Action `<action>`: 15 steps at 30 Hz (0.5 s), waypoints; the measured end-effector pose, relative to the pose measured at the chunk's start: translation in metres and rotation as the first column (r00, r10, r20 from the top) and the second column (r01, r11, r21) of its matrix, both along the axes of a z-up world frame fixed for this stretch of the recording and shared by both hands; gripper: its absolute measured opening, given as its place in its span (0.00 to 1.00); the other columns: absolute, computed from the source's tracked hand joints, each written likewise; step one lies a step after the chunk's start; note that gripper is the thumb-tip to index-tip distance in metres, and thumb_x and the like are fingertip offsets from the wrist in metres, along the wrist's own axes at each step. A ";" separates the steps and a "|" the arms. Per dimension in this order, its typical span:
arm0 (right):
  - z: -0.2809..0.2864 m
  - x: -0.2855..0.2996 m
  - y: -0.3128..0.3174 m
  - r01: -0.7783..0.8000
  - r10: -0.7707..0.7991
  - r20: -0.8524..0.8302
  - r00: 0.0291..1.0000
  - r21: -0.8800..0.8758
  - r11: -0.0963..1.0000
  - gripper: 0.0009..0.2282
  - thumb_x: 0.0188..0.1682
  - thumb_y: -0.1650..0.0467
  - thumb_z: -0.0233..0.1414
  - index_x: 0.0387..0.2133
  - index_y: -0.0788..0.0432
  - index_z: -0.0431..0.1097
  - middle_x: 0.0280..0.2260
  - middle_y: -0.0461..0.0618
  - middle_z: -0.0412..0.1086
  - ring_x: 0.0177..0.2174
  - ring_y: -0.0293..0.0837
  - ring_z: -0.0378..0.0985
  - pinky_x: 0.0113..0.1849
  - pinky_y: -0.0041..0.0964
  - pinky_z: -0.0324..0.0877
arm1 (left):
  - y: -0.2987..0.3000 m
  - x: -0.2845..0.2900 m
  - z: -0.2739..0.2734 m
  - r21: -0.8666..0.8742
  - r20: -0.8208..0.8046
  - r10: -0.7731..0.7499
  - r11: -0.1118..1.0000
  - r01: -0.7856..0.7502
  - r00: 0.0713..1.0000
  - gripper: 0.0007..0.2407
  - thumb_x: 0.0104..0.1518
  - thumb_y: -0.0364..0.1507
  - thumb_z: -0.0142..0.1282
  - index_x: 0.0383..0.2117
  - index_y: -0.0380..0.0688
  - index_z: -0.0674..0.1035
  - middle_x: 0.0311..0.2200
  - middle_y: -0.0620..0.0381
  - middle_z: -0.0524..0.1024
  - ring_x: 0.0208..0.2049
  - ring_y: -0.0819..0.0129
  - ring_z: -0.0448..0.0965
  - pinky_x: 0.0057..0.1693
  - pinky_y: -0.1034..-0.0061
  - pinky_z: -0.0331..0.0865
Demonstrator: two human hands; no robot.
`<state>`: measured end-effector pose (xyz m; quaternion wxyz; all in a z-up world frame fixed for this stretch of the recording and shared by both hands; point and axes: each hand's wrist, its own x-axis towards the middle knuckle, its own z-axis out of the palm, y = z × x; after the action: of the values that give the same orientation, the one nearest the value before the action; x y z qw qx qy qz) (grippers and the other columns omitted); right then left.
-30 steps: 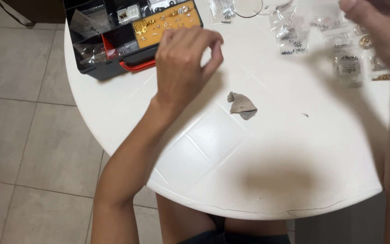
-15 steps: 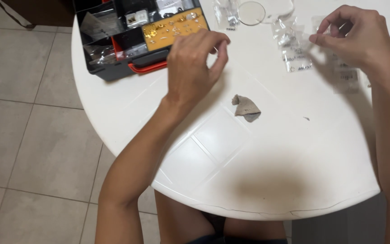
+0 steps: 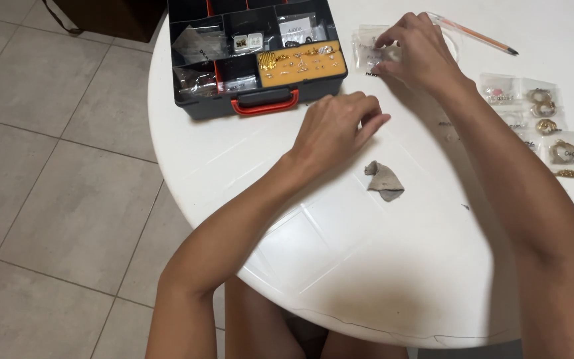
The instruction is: Organizing small jewelry components and findings into plastic bags from a storage box
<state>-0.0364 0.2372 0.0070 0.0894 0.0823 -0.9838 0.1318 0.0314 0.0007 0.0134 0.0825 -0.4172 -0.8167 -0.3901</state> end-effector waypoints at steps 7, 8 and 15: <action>0.013 0.036 0.008 0.036 -0.030 0.022 0.999 -0.478 0.878 0.07 0.54 0.75 0.64 0.36 0.56 0.72 0.31 0.42 0.73 0.30 0.32 0.72 0.33 0.26 0.64 | 0.000 -0.015 -0.013 0.066 -0.073 0.184 0.982 -0.179 0.980 0.04 0.62 0.30 0.59 0.33 0.45 0.78 0.28 0.56 0.78 0.22 0.64 0.78 0.27 0.65 0.75; 0.022 0.057 0.001 0.036 -0.027 0.025 0.999 -0.471 0.881 0.07 0.54 0.75 0.64 0.36 0.56 0.72 0.31 0.42 0.73 0.30 0.32 0.72 0.33 0.26 0.64 | 0.001 -0.018 -0.012 0.072 -0.068 0.187 0.981 -0.182 0.980 0.04 0.62 0.30 0.59 0.33 0.45 0.78 0.28 0.56 0.78 0.22 0.64 0.78 0.27 0.65 0.75; 0.041 0.165 -0.032 -0.015 -0.076 -0.091 0.993 -0.735 0.678 0.14 0.54 0.79 0.61 0.51 0.66 0.68 0.38 0.56 0.74 0.36 0.41 0.78 0.46 0.29 0.76 | -0.006 -0.007 0.013 0.375 0.316 -0.156 0.927 0.028 0.936 0.08 0.63 0.34 0.52 0.38 0.50 0.83 0.34 0.64 0.85 0.33 0.75 0.84 0.43 0.79 0.74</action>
<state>0.1289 0.2049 0.0484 0.1729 0.0304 -0.8428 0.5088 0.0241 -0.0056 0.0268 -0.0025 -0.3592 -0.7111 -0.6044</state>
